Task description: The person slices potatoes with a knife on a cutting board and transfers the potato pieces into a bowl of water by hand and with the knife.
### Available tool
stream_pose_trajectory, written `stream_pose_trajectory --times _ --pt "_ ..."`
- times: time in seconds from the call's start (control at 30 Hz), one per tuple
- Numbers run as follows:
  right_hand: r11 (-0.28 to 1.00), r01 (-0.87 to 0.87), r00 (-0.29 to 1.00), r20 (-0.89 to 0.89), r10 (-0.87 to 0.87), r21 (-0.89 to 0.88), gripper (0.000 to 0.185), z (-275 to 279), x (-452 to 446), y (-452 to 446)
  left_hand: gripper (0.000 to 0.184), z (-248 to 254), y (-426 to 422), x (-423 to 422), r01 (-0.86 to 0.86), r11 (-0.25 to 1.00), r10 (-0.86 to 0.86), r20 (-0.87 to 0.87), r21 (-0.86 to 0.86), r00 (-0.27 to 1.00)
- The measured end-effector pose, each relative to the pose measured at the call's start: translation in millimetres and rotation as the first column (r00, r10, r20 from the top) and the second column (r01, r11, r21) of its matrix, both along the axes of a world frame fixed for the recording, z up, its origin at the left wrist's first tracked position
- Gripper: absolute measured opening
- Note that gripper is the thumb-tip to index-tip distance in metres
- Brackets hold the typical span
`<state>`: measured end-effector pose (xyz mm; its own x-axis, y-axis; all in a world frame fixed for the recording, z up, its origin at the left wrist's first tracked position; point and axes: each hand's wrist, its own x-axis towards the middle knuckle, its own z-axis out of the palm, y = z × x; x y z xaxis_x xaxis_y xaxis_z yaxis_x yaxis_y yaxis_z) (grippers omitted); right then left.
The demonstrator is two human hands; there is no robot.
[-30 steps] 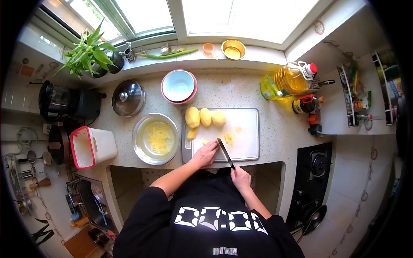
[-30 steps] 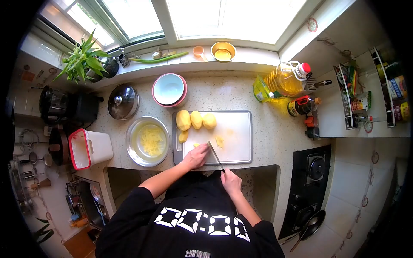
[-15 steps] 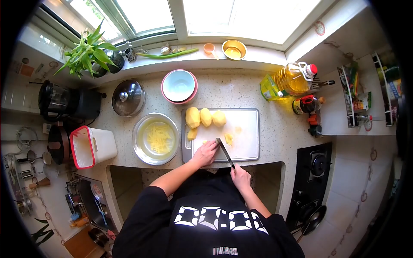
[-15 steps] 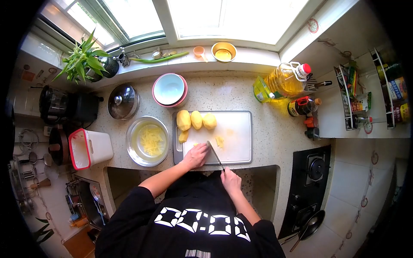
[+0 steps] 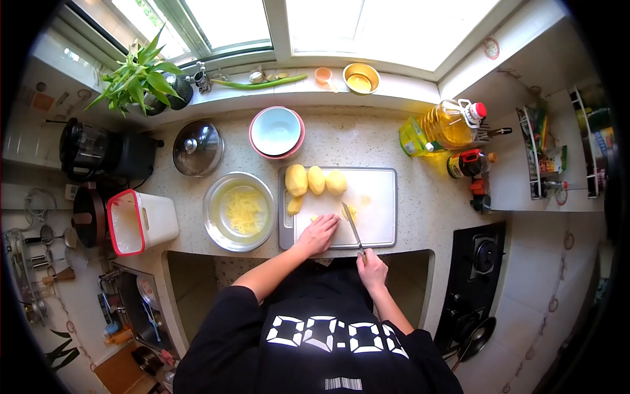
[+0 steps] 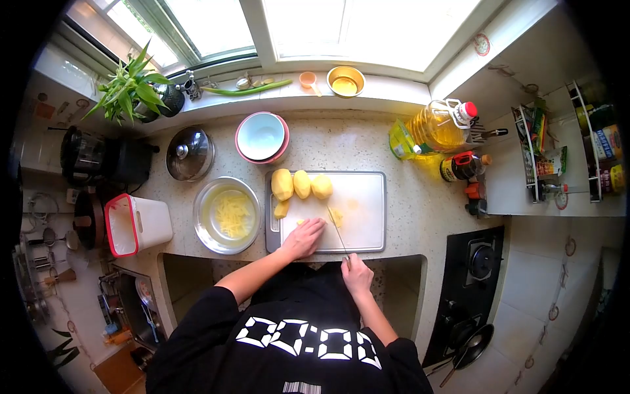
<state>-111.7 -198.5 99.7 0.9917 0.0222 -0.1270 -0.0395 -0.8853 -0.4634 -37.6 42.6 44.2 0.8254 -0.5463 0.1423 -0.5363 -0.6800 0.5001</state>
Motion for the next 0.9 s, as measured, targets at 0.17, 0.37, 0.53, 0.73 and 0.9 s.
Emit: stream_pose_trajectory --times 0.17,0.37,0.53,0.73,0.9 --pt "0.992 -0.112 0.969 0.216 0.121 -0.052 0.032 21.3 14.2 10.2 0.055 29.2 19.5 -7.8 -0.041 0.998 0.045 0.067 -0.053 0.997" --pt "0.941 -0.325 0.905 0.256 0.339 -0.097 0.045 42.8 48.8 44.4 0.044 95.5 70.5 -40.0 -0.304 0.915 0.331 0.064 -0.267 0.941" --pt "0.835 -0.545 0.787 0.296 0.541 -0.077 0.047 45.2 73.4 84.3 0.048 119.9 98.4 -53.8 -0.464 0.876 0.473 0.040 -0.135 0.880" --pt "0.687 -0.716 0.636 0.290 0.715 -0.124 0.047 52.2 88.3 124.9 0.053 116.0 135.1 -62.5 -0.584 0.811 0.584 0.009 -0.040 0.811" --pt "0.600 -0.788 0.540 0.309 0.783 -0.140 0.041 48.0 87.5 149.4 0.059 100.3 155.3 -61.6 -0.618 0.781 0.623 -0.030 0.091 0.782"
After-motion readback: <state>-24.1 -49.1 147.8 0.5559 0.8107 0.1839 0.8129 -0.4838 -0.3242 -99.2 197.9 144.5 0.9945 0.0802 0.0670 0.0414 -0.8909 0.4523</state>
